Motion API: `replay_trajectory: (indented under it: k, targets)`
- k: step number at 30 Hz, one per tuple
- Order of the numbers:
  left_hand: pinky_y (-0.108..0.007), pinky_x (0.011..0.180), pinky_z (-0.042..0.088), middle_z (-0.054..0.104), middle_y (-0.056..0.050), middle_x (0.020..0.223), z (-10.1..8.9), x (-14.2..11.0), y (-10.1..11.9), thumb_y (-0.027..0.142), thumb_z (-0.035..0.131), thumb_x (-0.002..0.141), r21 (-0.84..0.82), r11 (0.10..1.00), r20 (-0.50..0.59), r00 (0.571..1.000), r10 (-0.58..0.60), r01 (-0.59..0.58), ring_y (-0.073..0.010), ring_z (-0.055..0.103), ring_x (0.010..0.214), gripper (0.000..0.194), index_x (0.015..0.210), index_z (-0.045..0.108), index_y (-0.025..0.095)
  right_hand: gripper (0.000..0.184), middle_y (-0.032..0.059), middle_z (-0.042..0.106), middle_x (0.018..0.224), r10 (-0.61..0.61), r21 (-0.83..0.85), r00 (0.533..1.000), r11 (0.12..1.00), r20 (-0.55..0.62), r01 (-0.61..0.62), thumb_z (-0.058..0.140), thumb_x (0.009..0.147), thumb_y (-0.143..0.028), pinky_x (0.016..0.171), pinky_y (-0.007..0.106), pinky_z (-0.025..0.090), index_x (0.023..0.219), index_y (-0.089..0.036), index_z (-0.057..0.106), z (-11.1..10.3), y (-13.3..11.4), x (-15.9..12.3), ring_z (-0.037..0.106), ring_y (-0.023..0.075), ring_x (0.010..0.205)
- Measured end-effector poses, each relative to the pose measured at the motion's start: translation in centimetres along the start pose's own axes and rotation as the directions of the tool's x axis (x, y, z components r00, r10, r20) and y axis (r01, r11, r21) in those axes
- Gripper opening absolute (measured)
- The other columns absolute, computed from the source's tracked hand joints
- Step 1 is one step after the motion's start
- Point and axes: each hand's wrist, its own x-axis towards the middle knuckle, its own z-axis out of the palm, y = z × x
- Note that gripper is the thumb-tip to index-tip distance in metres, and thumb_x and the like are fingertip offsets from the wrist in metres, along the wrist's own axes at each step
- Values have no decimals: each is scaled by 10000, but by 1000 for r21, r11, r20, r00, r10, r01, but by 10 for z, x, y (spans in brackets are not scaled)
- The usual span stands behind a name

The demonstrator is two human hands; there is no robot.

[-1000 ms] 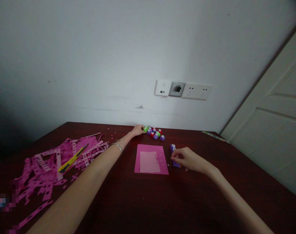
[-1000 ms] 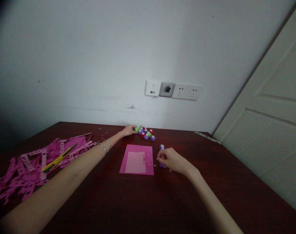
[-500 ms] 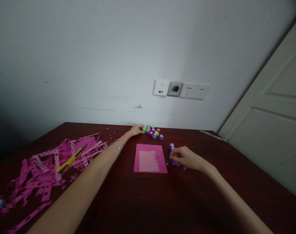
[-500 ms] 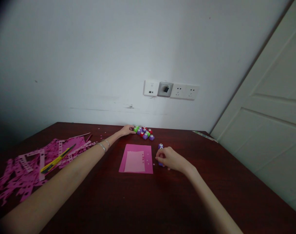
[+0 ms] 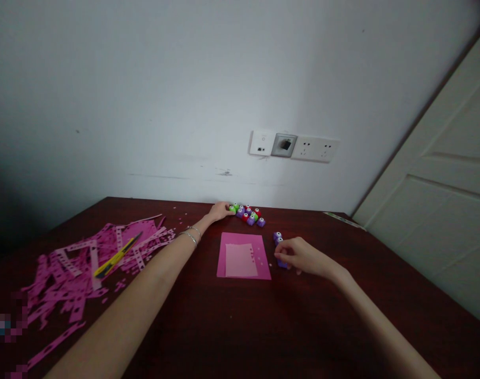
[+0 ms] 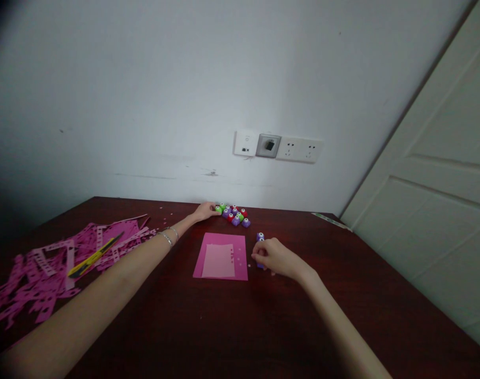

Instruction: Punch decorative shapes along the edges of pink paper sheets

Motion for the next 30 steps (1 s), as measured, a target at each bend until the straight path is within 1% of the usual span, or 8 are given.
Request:
replay_trajectory:
  k: [4, 6, 10, 13, 18, 22, 27, 30]
  targets:
    - [-227, 536, 295, 512, 25, 593, -18, -14, 18, 496, 637, 636, -8, 999, -34, 998, 49, -49, -113, 443, 583, 351, 681, 589, 151, 196, 25, 583, 672, -29, 1, 998, 1000, -60, 29, 474, 809, -276, 362, 177, 459, 849, -138, 606, -2, -2, 0, 541, 110, 531]
    - [-231, 547, 297, 508, 20, 602, -29, -29, 36, 486, 653, 631, -16, 987, -13, 987, 161, -161, -108, 435, 588, 350, 659, 583, 144, 206, 29, 592, 695, -62, 5, 991, 998, -117, 63, 489, 813, -287, 375, 171, 454, 887, -137, 610, -2, -4, 0, 543, 106, 539]
    - [-249, 616, 321, 531, -4, 680, -45, -80, 80, 518, 641, 656, -3, 895, 35, 895, 446, -446, -124, 451, 666, 369, 657, 580, 155, 255, 29, 604, 740, -121, 83, 976, 987, -181, 138, 539, 801, -320, 393, 175, 464, 972, -143, 603, 0, -12, 0, 542, 96, 538]
    - [-269, 690, 336, 542, -7, 733, -50, -121, 107, 521, 635, 675, 13, 825, 112, 821, 560, -564, -135, 458, 722, 360, 681, 587, 165, 323, 38, 605, 794, -121, 198, 982, 969, -143, 148, 588, 764, -324, 386, 187, 488, 1039, -154, 581, 4, -19, -2, 560, 108, 576]
    - [-273, 702, 341, 529, -9, 767, -42, -158, 125, 567, 624, 667, 45, 798, 128, 796, 592, -601, -145, 440, 758, 405, 743, 601, 169, 320, 23, 608, 791, -150, 291, 987, 943, -50, 158, 627, 722, -278, 407, 201, 515, 1019, -166, 582, 16, -23, 0, 566, 103, 571]
    - [-275, 692, 339, 532, -16, 770, -36, -162, 126, 573, 604, 684, 81, 800, 161, 800, 578, -594, -155, 427, 768, 399, 748, 609, 179, 188, -1, 602, 726, -158, 299, 987, 941, -26, 159, 592, 749, -261, 391, 187, 497, 904, -154, 589, 25, -22, 4, 547, 74, 488]
    - [-287, 696, 350, 543, -28, 784, -29, -163, 122, 563, 605, 690, 124, 804, 196, 808, 556, -582, -167, 435, 782, 394, 747, 609, 174, 307, -7, 580, 754, -137, 303, 988, 941, -70, 152, 617, 725, -235, 342, 170, 482, 1019, -172, 553, 31, -23, 7, 526, 61, 454]
    - [-300, 714, 360, 557, -36, 802, -24, -165, 122, 548, 601, 705, 120, 810, 224, 810, 542, -574, -173, 453, 792, 383, 767, 613, 169, 249, -1, 571, 765, -119, 306, 991, 943, -57, 131, 606, 730, -225, 345, 159, 485, 966, -159, 566, 35, -23, 8, 521, 55, 468]
